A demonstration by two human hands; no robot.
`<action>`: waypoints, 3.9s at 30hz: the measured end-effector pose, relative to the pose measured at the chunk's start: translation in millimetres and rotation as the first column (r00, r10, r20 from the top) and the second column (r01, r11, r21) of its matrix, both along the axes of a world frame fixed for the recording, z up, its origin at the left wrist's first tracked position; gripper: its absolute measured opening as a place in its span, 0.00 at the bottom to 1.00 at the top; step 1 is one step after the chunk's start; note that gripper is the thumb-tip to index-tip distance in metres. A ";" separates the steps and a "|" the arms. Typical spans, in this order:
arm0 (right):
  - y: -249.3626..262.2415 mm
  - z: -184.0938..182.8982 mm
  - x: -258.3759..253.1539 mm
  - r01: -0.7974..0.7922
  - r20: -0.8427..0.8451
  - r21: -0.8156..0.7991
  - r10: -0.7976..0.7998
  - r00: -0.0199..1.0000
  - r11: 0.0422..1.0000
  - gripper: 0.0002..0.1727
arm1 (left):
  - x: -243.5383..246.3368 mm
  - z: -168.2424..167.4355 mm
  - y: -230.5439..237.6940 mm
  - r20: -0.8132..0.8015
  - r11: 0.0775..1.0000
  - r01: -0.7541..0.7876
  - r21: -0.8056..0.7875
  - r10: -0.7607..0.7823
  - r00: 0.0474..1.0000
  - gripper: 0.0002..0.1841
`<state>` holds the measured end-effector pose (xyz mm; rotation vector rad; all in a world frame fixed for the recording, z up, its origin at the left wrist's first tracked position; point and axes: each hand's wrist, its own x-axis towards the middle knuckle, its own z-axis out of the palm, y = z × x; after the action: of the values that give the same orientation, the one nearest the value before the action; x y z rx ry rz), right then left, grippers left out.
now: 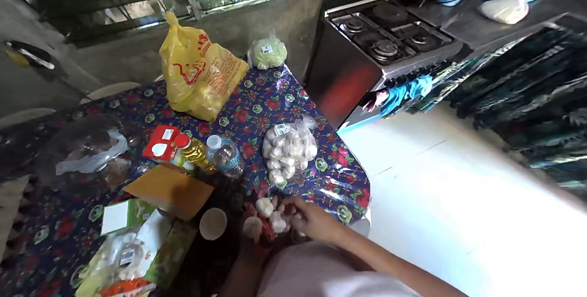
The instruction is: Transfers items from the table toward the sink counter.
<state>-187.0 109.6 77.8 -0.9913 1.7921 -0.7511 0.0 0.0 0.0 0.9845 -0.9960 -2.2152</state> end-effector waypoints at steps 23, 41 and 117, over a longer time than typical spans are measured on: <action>-102.4 32.2 -168.5 0.460 -0.059 -0.055 -0.463 0.885 0.886 0.20 | -3.0 1.2 -29.6 -0.590 0.886 0.325 0.331 -0.075 0.804 0.23; -105.6 78.4 -135.2 0.658 0.503 -0.455 -0.437 0.746 0.600 0.06 | 14.9 -8.4 -32.7 -0.654 0.796 0.415 0.442 -0.030 0.756 0.33; 12.5 13.9 -85.5 0.187 -0.352 0.390 -0.042 0.935 0.902 0.54 | -0.4 71.0 -21.5 -0.196 0.888 0.423 0.180 -0.389 0.900 0.26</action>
<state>-272.5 122.1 91.7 -0.7550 2.2072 -0.2464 -0.4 -21.5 71.0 0.7228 -0.9718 -2.7538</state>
